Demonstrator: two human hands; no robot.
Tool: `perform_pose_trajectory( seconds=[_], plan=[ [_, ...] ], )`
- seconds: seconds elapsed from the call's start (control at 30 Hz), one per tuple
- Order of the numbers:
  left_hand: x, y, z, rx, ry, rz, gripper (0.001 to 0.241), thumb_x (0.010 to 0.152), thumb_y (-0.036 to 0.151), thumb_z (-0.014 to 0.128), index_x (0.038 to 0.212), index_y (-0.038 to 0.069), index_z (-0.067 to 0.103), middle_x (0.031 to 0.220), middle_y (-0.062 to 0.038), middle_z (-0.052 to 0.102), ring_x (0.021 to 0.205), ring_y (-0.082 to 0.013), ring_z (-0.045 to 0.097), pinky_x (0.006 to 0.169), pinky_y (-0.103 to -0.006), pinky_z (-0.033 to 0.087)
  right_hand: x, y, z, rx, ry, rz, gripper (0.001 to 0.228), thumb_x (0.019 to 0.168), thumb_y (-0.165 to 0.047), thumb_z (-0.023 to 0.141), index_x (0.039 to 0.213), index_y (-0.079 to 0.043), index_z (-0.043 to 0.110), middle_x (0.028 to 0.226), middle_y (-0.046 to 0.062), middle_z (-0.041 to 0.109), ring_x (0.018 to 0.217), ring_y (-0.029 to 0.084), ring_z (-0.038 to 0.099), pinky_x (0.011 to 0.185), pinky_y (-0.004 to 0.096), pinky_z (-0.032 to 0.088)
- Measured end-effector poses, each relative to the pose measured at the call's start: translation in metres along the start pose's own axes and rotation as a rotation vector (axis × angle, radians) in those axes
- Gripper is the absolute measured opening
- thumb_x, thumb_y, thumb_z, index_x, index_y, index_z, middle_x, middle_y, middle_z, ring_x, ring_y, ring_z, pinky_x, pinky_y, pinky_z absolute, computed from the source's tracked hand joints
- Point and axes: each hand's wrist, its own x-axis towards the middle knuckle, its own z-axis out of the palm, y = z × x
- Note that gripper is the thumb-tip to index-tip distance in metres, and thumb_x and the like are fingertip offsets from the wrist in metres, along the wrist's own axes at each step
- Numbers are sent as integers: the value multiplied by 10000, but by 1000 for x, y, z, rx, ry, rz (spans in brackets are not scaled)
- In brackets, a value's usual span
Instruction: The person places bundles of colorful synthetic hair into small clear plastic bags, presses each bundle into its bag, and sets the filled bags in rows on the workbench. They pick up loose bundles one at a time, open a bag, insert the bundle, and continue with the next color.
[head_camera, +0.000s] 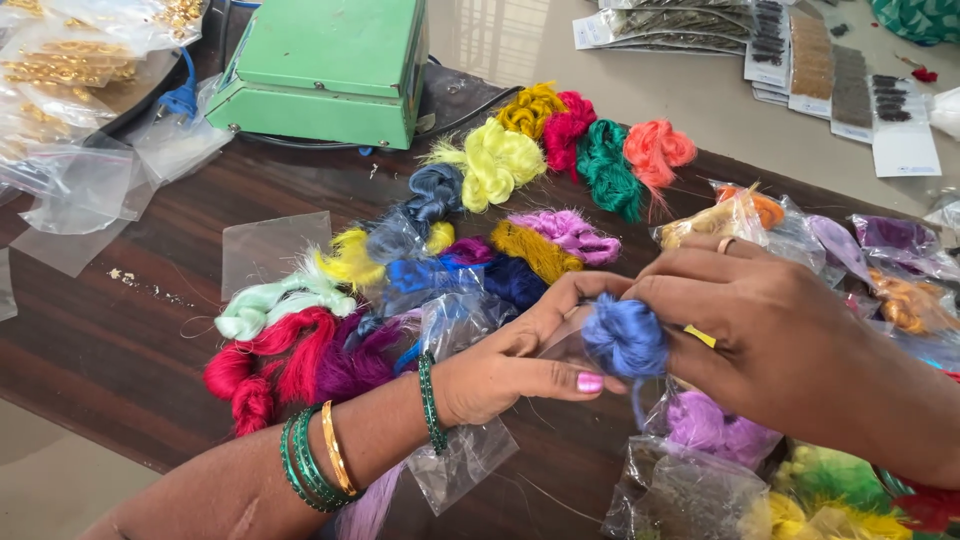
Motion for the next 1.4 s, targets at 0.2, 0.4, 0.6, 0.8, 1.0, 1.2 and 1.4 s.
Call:
perform_pose_trajectory(
  seconds=[0.2,0.4,0.6,0.8,1.0,1.2,1.4],
  plan=[
    [0,-14,-11,-40,2,26,739,994,178,654,1607,39,265,1470,-113,482,1332,-209,529,1134,-402,461,2,-3,-1,115,-10,8,433,766,-143,746,1197,-109,716,1141,46,696,1058,217,682,883,368,525],
    [0,-9,-9,45,-9,84,683,1029,214,641,1591,-3,317,1493,-92,477,1429,-163,483,1212,-376,424,3,-4,-5,175,26,-123,376,814,-61,692,1180,-134,728,1201,61,691,988,192,718,812,353,559],
    [-1,-8,-10,-75,-35,37,741,1029,310,654,1611,23,297,1433,-172,520,1285,-254,582,1143,-452,480,-4,5,4,153,44,-41,297,808,-66,732,1102,-98,705,1147,52,674,982,187,727,762,316,575],
    [-1,-5,-7,-145,0,22,671,1046,322,579,1582,22,310,1504,-103,472,1345,-217,561,1101,-481,513,-10,11,7,69,57,-66,273,808,-120,772,1069,-65,716,1082,43,733,782,149,745,625,287,583],
    [-2,-20,-16,-174,-26,-52,655,1094,353,541,1603,25,292,1473,-139,486,1306,-253,573,1062,-532,534,1,2,6,-40,111,-291,250,782,-151,797,998,-64,709,1057,63,693,842,208,727,693,340,583],
    [-2,-11,-11,-175,-159,-103,691,1123,405,489,1663,81,207,1540,-154,475,1377,-308,569,1104,-527,520,4,-4,13,-126,4,-293,266,741,-124,739,1000,-61,740,1071,111,558,939,252,660,758,389,571],
    [-3,-15,-14,-280,-92,-23,670,1117,399,518,1633,56,264,1497,-140,497,1326,-283,605,1089,-534,538,-11,7,5,-78,-275,-134,536,939,-441,668,1389,-150,693,1088,73,457,953,226,584,771,421,506]
  ],
)
